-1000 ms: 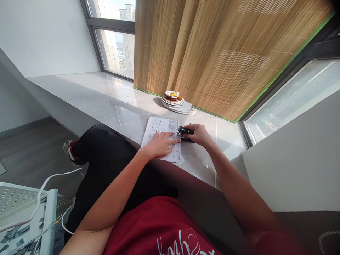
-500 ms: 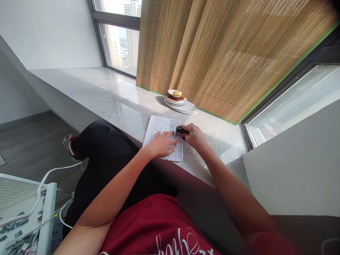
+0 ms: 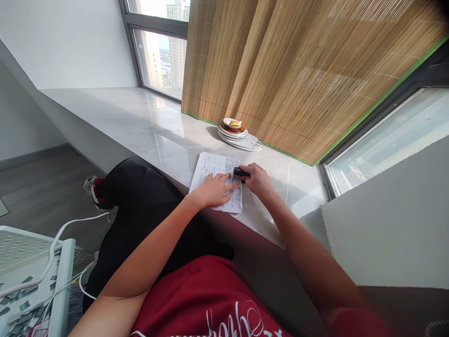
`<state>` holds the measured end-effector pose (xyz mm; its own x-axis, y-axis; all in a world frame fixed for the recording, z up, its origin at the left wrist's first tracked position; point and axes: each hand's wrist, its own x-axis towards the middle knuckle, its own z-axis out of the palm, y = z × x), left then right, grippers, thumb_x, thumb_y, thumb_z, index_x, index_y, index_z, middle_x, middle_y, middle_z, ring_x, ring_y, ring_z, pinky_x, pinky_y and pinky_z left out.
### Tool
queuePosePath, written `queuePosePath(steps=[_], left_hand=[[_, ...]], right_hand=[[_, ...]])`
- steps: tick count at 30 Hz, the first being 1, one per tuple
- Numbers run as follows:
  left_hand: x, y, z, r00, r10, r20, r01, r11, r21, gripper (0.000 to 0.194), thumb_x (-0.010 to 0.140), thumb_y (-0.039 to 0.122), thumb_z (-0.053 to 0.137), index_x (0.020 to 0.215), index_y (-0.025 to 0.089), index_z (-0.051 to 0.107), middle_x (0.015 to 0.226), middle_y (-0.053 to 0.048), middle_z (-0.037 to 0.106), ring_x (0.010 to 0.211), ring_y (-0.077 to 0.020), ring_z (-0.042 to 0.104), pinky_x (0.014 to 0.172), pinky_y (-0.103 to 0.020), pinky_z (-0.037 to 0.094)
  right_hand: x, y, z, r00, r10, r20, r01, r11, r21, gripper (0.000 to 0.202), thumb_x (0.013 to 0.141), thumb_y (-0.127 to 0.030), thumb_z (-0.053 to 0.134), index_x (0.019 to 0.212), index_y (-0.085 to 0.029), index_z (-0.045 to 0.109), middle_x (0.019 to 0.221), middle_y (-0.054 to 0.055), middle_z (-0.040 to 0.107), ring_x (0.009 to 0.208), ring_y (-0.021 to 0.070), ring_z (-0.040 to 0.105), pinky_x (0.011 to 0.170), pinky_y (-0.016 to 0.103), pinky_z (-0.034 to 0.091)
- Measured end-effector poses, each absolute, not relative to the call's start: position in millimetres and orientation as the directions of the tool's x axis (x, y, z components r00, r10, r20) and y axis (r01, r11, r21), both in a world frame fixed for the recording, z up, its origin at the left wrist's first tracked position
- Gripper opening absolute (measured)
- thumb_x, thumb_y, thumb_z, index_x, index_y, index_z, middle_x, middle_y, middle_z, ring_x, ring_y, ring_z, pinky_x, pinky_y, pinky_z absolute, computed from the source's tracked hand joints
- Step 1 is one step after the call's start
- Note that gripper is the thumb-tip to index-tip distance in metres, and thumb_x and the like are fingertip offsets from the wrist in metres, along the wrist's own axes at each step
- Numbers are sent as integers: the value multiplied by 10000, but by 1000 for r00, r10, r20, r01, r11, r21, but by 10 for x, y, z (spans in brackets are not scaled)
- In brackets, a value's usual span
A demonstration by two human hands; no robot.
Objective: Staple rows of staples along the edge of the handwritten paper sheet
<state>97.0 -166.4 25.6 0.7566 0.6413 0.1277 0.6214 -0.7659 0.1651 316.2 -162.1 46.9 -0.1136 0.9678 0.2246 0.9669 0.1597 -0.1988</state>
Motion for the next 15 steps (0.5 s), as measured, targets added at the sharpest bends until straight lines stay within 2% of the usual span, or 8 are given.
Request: queuePosePath(steps=[10,15], left_hand=[[944,-1624,240,754,641,145,601,-762,243,423,1059,350,572,1471,382,659,1668,-111,442,1504,-435,433,1217,-693,331],[944,-1634,283,757,648,88,627,-757,183,463,1071,368,536,1530,378,603,1684,-123,413,1530,-407,401,1223,-673,334]], right_hand=[[2995,-1691,578,-157,974,161,987,149,64,332,1005,-100,489,1203,-242,715,1134,125,733,1104,321,604,826,397,388],[2894,-1702,681,-205,975,86,971,192,141,315,1016,-73,457,1149,-199,713,1165,156,735,1101,321,618,812,389,413]])
